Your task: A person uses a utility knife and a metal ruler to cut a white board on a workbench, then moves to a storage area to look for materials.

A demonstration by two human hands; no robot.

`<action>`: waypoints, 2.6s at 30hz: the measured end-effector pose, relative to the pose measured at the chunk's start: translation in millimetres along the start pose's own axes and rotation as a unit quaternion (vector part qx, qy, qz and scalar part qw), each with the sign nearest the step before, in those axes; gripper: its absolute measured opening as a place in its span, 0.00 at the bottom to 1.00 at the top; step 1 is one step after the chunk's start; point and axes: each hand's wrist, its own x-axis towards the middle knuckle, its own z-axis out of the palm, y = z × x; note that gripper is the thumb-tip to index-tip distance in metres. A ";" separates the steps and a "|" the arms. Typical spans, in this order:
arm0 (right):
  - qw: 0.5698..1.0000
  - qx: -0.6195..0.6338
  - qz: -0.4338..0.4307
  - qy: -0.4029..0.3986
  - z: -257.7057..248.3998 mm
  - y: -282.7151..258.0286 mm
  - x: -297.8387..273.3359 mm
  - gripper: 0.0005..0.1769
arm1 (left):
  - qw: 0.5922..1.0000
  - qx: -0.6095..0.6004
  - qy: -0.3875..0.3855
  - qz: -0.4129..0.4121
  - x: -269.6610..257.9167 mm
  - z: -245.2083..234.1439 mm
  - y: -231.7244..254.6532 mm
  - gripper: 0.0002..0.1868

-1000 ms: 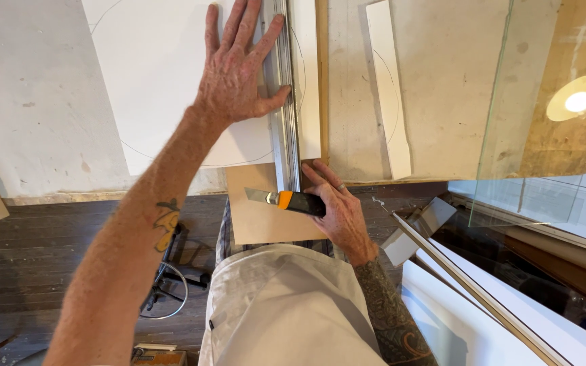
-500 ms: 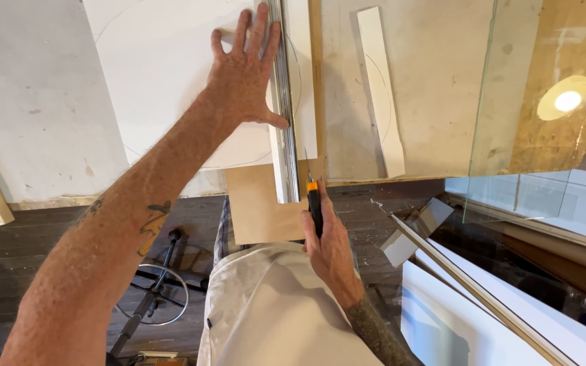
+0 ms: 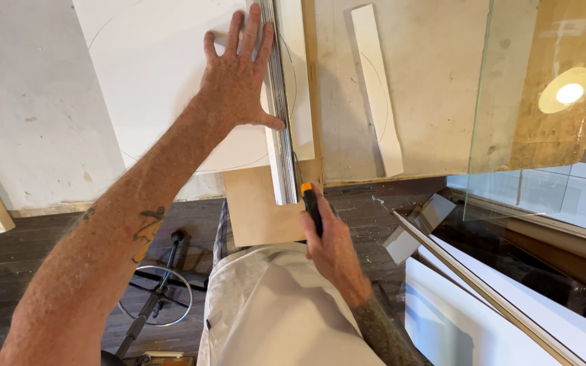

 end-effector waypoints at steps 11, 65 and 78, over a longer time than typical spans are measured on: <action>0.981 0.082 -0.160 0.067 -18.4 -94.5 96.6 0.32 | 0.999 0.024 0.022 -0.002 -1.7 0.4 1.9 0.90; 0.906 -0.254 -0.254 0.224 -13.0 -143.5 193.0 0.31 | 0.994 0.055 -0.097 0.007 17.9 -16.0 10.0 0.93; 0.915 -0.248 -0.269 0.171 -5.0 -94.5 139.6 0.35 | 0.997 0.033 -0.065 -0.016 18.7 1.1 11.1 0.92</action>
